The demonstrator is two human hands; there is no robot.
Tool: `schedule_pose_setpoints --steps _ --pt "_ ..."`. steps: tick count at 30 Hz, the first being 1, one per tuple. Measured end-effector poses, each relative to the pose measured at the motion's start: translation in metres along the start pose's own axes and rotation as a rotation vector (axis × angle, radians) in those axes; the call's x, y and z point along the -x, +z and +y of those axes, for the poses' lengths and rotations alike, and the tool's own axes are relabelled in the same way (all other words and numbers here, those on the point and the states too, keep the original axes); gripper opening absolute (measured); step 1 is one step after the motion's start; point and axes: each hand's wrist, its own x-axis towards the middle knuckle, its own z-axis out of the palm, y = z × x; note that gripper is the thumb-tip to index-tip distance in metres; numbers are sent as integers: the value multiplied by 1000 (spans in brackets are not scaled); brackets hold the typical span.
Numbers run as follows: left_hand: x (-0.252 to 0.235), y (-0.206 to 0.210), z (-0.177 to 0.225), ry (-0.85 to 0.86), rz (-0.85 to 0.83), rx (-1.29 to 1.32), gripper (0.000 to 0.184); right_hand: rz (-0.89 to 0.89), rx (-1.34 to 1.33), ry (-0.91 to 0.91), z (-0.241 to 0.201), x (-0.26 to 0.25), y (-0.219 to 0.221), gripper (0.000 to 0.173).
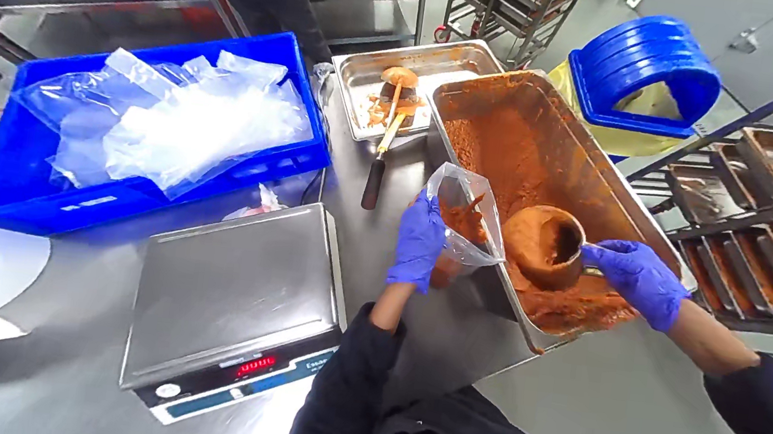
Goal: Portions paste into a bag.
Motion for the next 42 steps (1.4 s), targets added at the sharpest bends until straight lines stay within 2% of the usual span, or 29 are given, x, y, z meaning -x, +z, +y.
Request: schedule_pose_setpoints --steps 3,6,9,11,13,15,16,18,20,26,28,29,33,35,37,39,42 --pt "1 0 0 -9 -1 26 39 160 -162 -106 -27 1 -4 16" --pt "2 -2 3 -18 -19 -8 40 306 -123 -301 -74 16 -15 18" --pt "4 -2 3 -19 -17 11 40 435 249 -469 -116 47 -16 13" --pt "3 -1 2 -23 -8 50 40 429 493 -589 -138 72 5 25" --pt "2 0 1 -36 -8 75 40 369 721 -872 -140 79 40 32" --pt "3 0 1 -44 -16 78 40 309 937 -1156 -128 69 75 30" --pt "3 -1 1 -38 -18 76 40 251 1049 -1192 -126 68 88 26" --pt "2 -2 1 -28 -10 62 39 153 1225 -1130 -130 71 104 21" --pt "3 -3 1 -26 -4 50 39 155 1296 -1137 -132 75 109 18" --pt "0 -2 -8 -37 16 101 38 263 1169 -1379 -131 73 101 23" --pt "1 -4 -6 -38 4 86 39 241 1067 -1328 -132 69 98 29" --pt "1 -3 -7 -26 10 80 39 216 989 -1239 -135 69 95 30" --pt "0 -2 -9 -18 4 66 39 139 651 -560 -162 67 66 16" --pt "1 -4 -7 -27 -5 66 38 172 460 -385 -158 47 44 10" --pt "2 -6 -6 -24 3 71 38 184 267 -324 -142 27 22 13" --pt "1 -5 -8 -12 15 61 37 166 199 -299 -128 8 1 16" --pt "0 -3 -10 -22 19 34 37 122 488 -295 -119 -26 -11 10"
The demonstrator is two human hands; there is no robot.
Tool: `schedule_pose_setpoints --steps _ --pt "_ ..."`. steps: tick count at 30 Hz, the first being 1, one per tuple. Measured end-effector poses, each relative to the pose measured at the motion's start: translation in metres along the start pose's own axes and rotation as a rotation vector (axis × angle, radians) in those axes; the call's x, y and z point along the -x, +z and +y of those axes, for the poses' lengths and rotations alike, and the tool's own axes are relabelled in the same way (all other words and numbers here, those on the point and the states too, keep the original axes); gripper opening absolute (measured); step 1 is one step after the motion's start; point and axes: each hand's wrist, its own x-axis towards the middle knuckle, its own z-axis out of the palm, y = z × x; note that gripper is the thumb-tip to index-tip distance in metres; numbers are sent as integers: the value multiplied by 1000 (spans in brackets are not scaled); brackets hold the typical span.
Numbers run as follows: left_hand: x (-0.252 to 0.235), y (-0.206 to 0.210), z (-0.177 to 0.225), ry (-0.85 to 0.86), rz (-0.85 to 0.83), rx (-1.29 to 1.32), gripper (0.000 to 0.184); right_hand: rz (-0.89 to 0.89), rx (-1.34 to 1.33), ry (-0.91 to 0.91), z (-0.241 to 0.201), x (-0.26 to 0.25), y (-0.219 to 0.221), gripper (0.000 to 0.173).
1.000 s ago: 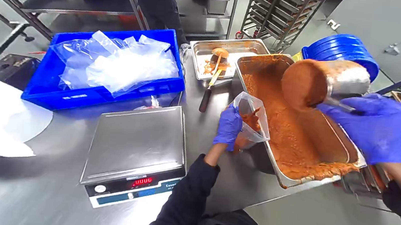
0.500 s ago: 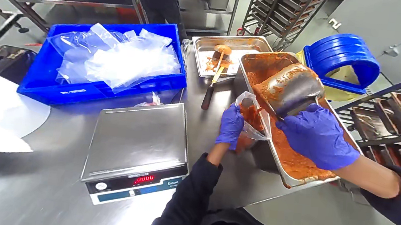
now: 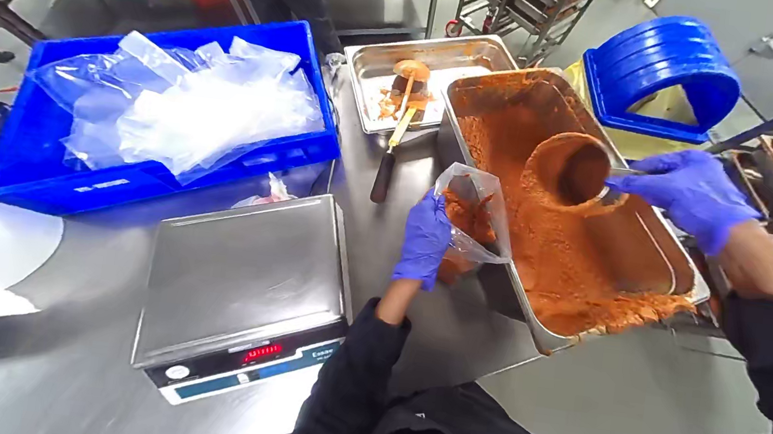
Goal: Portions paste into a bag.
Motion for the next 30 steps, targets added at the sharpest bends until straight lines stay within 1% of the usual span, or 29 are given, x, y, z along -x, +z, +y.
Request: schedule_pose_setpoints --steps 2,3,6,8,10,13,16,18,20,23,25,27,28,30 --pt "-1 2 0 -12 8 -21 38 -137 285 -68 12 -36 23 20" --pt "-1 2 0 -15 12 -19 37 -223 450 -132 19 -54 42 22" --pt "-2 2 1 -34 19 -31 36 -483 895 -349 51 -98 98 14" --pt "-1 0 3 -40 23 -36 36 -638 1033 -442 72 -109 118 13" --pt "-1 -1 4 -35 40 -39 36 -770 1052 -473 76 -98 123 18" --pt "1 3 1 -34 45 -32 35 -918 1010 -452 71 -55 120 15" --pt "-1 2 3 -26 48 -36 34 -1071 894 -411 57 -17 122 19" --pt "-1 3 1 -8 58 -45 33 -1146 787 -434 56 -2 130 21" --pt "-1 2 -1 -2 58 -54 32 -1128 650 -405 56 1 128 25" --pt "-1 0 -1 -5 58 -35 32 -960 420 -149 55 -3 102 28" --pt "0 1 -1 -14 51 -13 32 -757 246 39 59 7 80 23" --pt "0 0 0 -20 33 6 34 -510 47 247 63 25 64 18" --pt "0 0 0 -18 27 12 34 -391 -49 308 67 33 60 16" --pt "-1 0 -1 -5 20 1 35 -168 -266 340 77 45 58 13"
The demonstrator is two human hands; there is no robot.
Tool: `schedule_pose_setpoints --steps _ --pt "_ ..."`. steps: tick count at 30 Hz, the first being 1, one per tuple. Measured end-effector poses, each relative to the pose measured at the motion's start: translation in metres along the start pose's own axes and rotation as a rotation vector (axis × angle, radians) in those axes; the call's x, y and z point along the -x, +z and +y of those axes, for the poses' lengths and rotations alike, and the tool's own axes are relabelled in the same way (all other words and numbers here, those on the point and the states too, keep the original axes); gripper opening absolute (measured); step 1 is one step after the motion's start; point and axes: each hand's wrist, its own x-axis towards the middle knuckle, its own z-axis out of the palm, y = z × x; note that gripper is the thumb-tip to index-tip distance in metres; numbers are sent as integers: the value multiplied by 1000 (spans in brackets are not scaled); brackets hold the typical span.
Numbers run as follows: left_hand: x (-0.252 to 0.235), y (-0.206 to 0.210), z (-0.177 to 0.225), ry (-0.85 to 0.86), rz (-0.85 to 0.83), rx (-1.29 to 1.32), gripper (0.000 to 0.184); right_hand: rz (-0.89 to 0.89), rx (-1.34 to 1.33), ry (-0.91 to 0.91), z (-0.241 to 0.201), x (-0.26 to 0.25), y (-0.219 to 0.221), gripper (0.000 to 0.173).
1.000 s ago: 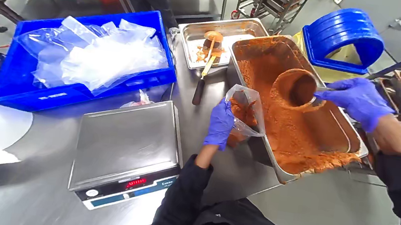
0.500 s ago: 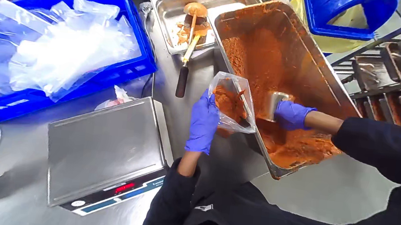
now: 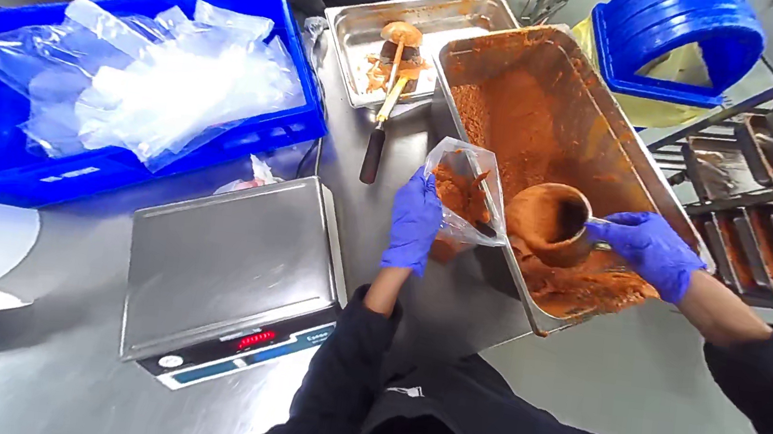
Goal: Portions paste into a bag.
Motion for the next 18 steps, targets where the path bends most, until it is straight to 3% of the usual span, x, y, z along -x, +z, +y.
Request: schedule_pose_setpoints --steps 3,6,11,14,16,18 --pt "0 0 0 15 -4 3 35 154 -282 -107 -7 9 -15 14" --pt "0 0 0 9 -13 19 36 277 -290 -283 -36 26 -39 17" --pt "1 -1 1 36 -8 34 36 471 196 -555 -98 80 -42 15" --pt "0 1 -1 28 -8 57 36 435 497 -817 -132 108 5 27" --pt "0 0 -2 28 -15 69 37 404 663 -1096 -133 101 37 32" --pt "0 0 -3 33 -14 81 36 356 769 -1238 -128 86 58 31"
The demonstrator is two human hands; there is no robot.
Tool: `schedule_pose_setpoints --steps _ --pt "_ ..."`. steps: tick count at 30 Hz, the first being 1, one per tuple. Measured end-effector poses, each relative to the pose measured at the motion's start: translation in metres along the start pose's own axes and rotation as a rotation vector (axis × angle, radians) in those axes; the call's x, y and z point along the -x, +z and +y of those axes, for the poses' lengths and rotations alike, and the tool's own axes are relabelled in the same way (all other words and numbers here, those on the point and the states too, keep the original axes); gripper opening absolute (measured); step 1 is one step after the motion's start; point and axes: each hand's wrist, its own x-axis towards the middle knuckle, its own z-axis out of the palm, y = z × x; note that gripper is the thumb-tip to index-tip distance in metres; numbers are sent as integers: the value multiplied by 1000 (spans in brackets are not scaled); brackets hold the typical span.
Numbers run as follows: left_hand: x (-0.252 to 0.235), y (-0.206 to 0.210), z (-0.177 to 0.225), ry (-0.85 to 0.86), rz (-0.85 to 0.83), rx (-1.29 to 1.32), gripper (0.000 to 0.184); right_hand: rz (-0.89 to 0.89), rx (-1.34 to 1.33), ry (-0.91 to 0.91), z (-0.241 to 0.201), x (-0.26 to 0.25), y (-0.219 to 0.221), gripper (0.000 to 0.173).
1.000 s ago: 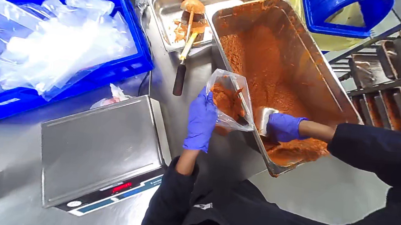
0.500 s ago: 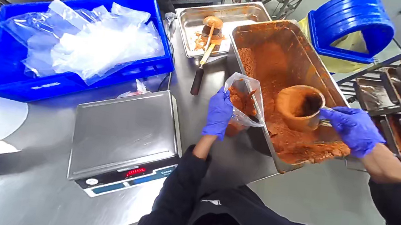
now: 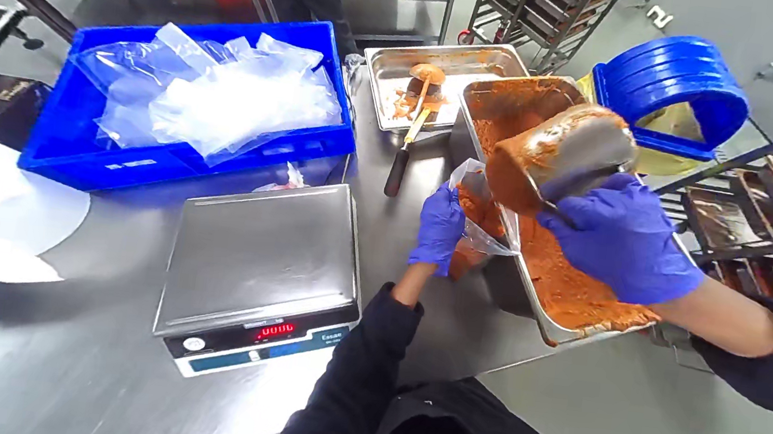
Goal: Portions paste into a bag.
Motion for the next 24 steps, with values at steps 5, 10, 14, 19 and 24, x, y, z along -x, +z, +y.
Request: schedule_pose_setpoints --steps 5,10,14,19,24 --pt "-2 0 -5 41 5 -9 36 -7 -35 -19 1 -3 8 33" --pt "-2 1 -6 33 12 -5 36 -110 -186 437 1 -9 -22 25" --pt "-2 -1 -7 50 7 -18 36 -48 -447 835 32 -7 -30 10" --pt "0 -5 -9 13 4 8 37 204 -954 895 87 31 -17 24" --pt "5 -8 -21 -9 22 45 35 -143 -646 1045 118 47 -2 14"
